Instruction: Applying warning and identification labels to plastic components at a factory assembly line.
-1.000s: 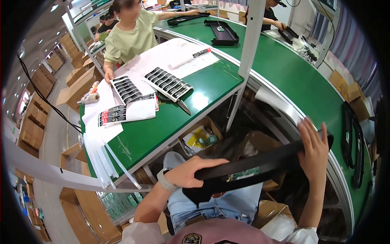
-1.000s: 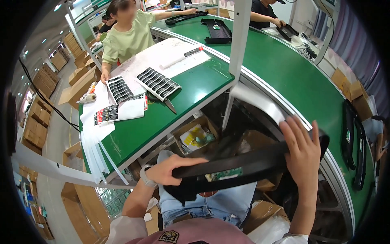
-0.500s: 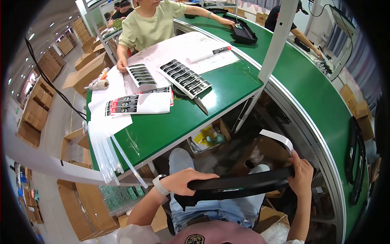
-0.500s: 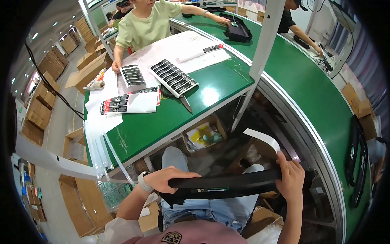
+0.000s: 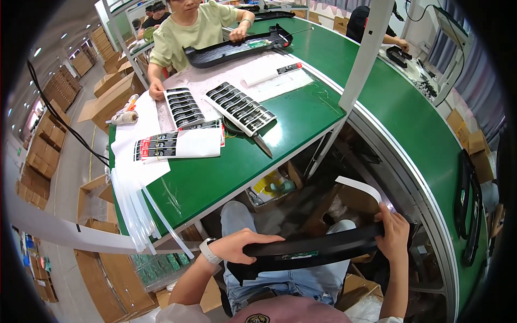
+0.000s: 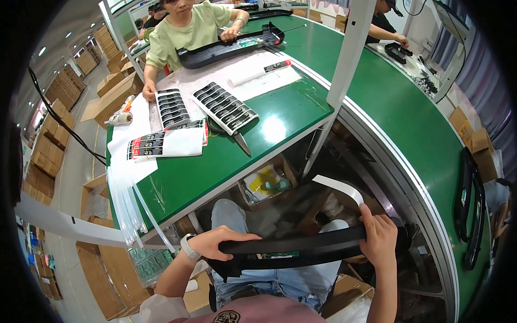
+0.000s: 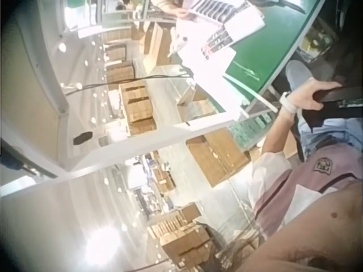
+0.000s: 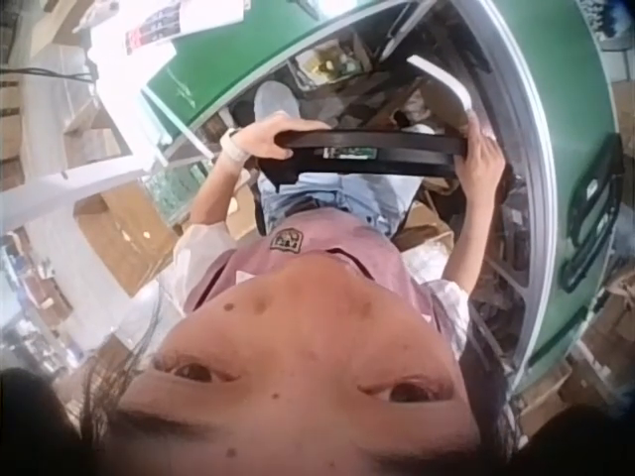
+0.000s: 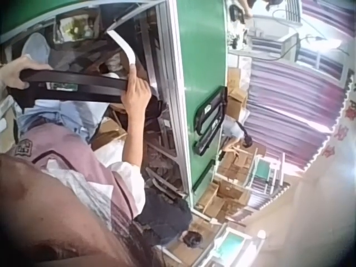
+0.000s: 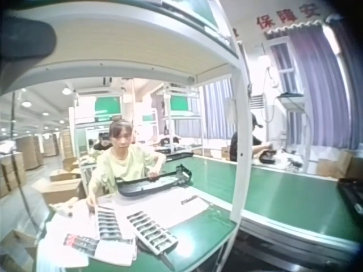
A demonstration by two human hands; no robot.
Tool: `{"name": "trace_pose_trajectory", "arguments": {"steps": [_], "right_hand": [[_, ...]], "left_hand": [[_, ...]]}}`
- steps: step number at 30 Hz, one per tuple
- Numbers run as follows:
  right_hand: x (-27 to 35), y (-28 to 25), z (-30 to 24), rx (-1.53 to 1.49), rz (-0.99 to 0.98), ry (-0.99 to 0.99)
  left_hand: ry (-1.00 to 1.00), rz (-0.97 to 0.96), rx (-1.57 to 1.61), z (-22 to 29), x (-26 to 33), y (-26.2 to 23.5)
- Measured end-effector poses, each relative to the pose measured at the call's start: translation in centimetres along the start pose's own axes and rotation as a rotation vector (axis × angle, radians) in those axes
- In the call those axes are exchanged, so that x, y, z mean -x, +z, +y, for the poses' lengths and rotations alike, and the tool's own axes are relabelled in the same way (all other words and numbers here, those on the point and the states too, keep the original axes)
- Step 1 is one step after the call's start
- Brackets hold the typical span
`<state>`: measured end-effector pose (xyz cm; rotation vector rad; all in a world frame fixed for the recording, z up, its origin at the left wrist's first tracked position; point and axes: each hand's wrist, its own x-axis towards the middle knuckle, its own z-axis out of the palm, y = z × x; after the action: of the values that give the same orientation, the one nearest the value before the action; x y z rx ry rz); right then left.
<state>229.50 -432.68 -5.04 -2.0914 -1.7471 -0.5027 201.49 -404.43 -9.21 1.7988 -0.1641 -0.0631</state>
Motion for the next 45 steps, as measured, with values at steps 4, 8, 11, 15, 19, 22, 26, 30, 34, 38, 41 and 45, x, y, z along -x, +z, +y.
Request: {"name": "trace_pose_trajectory", "arguments": {"steps": [4,8,11,15,19,22,26,30,34,38,41,45], "right_hand": [[-0.1,0.1,-0.1,-0.004,-0.012,0.000],[-0.3,0.3,-0.1,-0.026,-0.028,0.016],[-0.5,0.4,-0.2,-0.037,-0.036,0.019],[-1.0,0.8,-0.5,-0.050,-0.043,0.018],[-1.7,0.8,-0.8,-0.047,-0.051,-0.005],[-1.9,0.8,-0.9,-0.035,-0.055,-0.018],[-1.9,0.9,-1.0,-0.028,-0.061,-0.023],[-1.9,1.1,-1.0,-0.020,-0.061,-0.024],[-1.6,1.3,-0.8,-0.016,-0.060,-0.027],[-1.5,1.4,-0.7,-0.020,-0.059,-0.031],[-1.4,1.5,-0.7,-0.014,-0.048,-0.026],[-1.4,1.6,-0.6,-0.031,-0.031,-0.019]], "left_hand": [[0.038,0.019,0.003,-0.3,0.1,0.0],[0.017,0.018,0.034,-0.5,0.3,0.0],[-0.023,0.012,0.052,-0.5,0.8,0.0],[-0.062,0.012,0.079,-0.6,1.0,-0.3],[-0.083,0.016,0.083,-0.6,1.5,-0.5],[-0.078,0.026,0.090,-0.6,1.7,-0.5],[-0.105,0.010,0.098,-0.8,1.8,-0.5],[-0.126,-0.002,0.115,-0.7,1.7,-0.7],[-0.126,-0.002,0.119,-0.9,1.7,-0.7],[-0.097,0.011,0.096,-1.1,1.5,-0.7],[-0.124,0.004,0.113,-1.4,1.6,-0.7],[-0.109,0.026,0.103,-1.8,1.6,-0.6]]}}
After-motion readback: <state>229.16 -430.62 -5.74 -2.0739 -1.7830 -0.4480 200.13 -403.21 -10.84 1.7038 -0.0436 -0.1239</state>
